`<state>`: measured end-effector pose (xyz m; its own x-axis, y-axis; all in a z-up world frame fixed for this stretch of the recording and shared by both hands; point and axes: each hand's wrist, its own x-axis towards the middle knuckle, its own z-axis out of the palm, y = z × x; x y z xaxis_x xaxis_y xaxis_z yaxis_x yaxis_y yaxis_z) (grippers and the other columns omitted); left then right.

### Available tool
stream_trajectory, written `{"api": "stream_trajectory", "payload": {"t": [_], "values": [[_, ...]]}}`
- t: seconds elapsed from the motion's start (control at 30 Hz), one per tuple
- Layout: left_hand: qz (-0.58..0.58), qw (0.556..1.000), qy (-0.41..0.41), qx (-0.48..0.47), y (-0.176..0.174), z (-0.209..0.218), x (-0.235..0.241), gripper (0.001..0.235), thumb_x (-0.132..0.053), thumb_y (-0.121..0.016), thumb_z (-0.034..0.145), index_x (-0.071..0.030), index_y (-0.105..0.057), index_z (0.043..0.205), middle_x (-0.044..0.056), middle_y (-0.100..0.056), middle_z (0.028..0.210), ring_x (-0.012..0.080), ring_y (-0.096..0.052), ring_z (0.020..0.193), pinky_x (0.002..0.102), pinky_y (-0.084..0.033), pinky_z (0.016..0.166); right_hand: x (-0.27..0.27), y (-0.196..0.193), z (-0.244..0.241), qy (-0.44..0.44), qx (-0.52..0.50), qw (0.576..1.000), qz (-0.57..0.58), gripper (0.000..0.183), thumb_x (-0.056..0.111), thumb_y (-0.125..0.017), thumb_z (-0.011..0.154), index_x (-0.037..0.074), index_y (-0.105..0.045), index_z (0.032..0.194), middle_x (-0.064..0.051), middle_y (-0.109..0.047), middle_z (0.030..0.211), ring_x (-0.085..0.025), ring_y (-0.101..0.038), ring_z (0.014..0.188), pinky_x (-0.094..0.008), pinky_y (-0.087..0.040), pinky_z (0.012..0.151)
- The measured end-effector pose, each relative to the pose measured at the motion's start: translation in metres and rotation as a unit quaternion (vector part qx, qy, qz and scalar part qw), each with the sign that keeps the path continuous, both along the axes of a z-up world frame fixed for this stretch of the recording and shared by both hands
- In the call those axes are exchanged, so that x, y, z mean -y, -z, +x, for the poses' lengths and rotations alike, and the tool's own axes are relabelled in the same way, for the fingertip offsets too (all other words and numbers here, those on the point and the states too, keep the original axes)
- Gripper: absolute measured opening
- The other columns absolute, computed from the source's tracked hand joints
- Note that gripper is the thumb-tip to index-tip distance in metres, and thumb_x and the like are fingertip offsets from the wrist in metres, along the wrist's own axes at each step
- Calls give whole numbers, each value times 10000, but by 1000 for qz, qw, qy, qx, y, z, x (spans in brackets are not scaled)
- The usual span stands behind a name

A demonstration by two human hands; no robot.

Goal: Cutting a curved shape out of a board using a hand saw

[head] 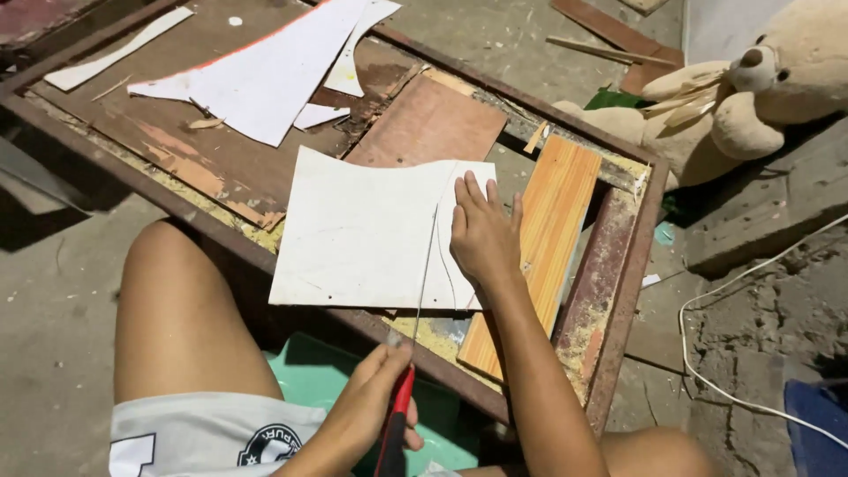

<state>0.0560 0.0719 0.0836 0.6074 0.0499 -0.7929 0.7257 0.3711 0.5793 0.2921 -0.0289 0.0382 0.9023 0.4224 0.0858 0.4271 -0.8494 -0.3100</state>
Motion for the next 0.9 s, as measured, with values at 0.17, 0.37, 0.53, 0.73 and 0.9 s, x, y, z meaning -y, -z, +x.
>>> {"api": "stream_trajectory", "payload": {"t": [0.17,0.37,0.53,0.73,0.9], "values": [[65,995,12,76,33,12,-13,519,-436,-496,1051,19,-528,802,194,-599,627,265,-603,452,362,-549,386,-1,-2,1,4,-7,1000,10,582,344,-249,1032,180,-360,1579,3,-293,1667,-291,-216,1547,-597,27,1228],[379,898,220,41,6,9,-33,249,-376,-341,1099,-161,-467,1102,153,-555,676,356,-525,644,467,-355,652,0,5,6,-3,7,1000,1,579,339,-248,1031,184,-369,1576,5,-291,1669,-297,-222,1543,-606,5,1222],[486,835,253,57,15,10,-39,138,-236,-336,1072,-147,-432,1118,220,-689,830,497,-629,779,577,-406,660,-1,4,3,-10,1,1000,12,578,335,-263,1030,177,-375,1575,-13,-313,1660,-306,-238,1540,-610,0,1220],[537,778,324,36,-16,24,-34,792,-47,-379,950,-362,-136,1635,194,-658,815,451,-634,740,550,-455,650,2,0,3,-3,-4,1000,19,577,349,-247,1040,184,-357,1582,0,-295,1666,-283,-226,1547,-609,14,1223],[513,783,347,63,-7,25,-34,906,-25,-386,924,-367,-62,1697,204,-583,777,439,-549,696,526,-403,629,2,2,4,-6,-9,1000,25,566,337,-263,1042,186,-373,1576,5,-298,1666,-279,-225,1548,-610,12,1221]]}}
